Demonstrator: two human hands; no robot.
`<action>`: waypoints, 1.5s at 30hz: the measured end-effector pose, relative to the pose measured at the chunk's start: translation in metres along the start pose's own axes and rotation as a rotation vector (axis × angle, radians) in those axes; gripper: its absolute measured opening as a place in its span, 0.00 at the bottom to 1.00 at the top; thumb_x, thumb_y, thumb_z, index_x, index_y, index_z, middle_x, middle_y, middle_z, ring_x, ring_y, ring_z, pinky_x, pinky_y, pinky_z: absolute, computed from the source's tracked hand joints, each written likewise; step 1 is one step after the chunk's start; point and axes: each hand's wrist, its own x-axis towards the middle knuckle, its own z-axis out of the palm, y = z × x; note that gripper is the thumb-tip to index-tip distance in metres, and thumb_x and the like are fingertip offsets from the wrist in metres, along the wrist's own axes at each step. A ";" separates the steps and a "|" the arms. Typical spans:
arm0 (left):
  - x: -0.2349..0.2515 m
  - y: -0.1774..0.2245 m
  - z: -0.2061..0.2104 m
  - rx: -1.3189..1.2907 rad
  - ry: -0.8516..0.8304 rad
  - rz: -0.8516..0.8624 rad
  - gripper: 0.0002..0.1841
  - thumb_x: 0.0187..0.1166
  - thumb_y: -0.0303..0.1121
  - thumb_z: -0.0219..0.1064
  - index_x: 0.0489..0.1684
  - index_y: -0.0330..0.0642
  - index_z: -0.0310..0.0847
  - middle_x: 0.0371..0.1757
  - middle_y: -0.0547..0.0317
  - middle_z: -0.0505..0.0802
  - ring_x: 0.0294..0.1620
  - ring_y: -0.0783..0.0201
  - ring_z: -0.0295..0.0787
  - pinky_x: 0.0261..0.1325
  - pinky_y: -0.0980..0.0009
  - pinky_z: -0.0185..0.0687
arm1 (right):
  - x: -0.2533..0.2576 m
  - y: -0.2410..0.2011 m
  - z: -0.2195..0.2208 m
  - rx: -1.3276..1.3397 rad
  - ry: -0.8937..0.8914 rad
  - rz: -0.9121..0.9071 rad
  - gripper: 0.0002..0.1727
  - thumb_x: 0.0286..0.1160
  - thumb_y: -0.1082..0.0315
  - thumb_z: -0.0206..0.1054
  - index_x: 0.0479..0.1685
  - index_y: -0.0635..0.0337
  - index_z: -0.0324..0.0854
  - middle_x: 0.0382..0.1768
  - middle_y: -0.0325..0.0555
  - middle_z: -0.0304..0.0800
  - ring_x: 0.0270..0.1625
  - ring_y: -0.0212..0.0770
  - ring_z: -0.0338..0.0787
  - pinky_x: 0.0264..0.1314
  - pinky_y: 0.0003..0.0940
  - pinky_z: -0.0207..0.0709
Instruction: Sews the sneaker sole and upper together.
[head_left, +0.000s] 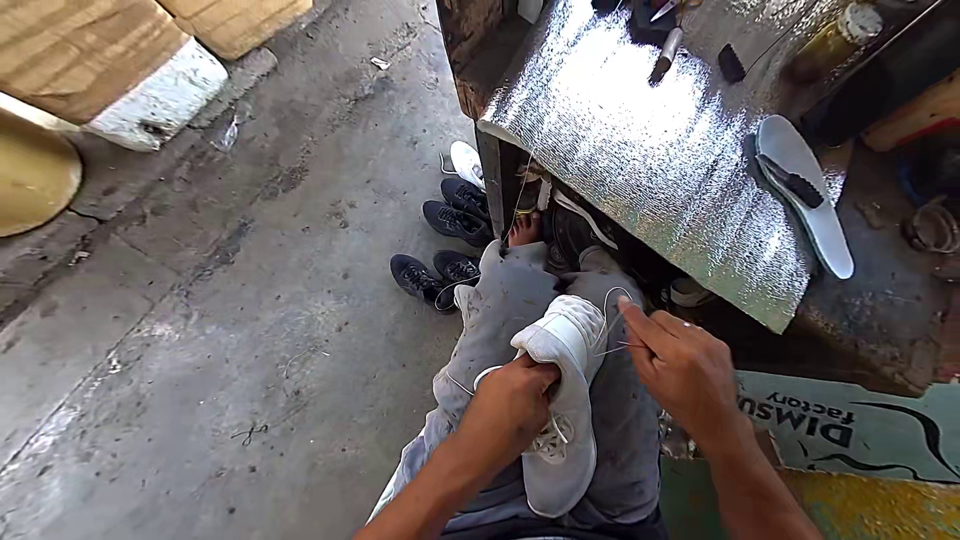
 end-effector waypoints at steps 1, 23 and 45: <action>0.000 0.000 0.000 0.000 -0.006 0.005 0.08 0.73 0.24 0.62 0.29 0.42 0.88 0.38 0.52 0.94 0.41 0.56 0.94 0.41 0.56 0.90 | 0.008 -0.002 0.007 0.001 -0.043 -0.006 0.21 0.81 0.65 0.61 0.70 0.46 0.88 0.27 0.48 0.89 0.25 0.50 0.88 0.24 0.47 0.78; 0.003 -0.002 -0.003 -0.042 -0.051 0.020 0.07 0.75 0.24 0.62 0.34 0.40 0.88 0.38 0.47 0.93 0.38 0.49 0.94 0.36 0.47 0.88 | -0.074 -0.008 0.009 0.474 0.018 0.260 0.46 0.69 0.35 0.72 0.77 0.64 0.76 0.77 0.64 0.75 0.36 0.32 0.84 0.31 0.27 0.78; -0.023 -0.029 -0.054 -0.632 -0.003 0.083 0.10 0.85 0.32 0.61 0.52 0.48 0.90 0.52 0.67 0.93 0.43 0.78 0.87 0.44 0.80 0.85 | -0.036 -0.016 -0.014 1.634 0.013 0.252 0.17 0.90 0.53 0.59 0.40 0.50 0.89 0.45 0.40 0.95 0.25 0.24 0.85 0.25 0.19 0.78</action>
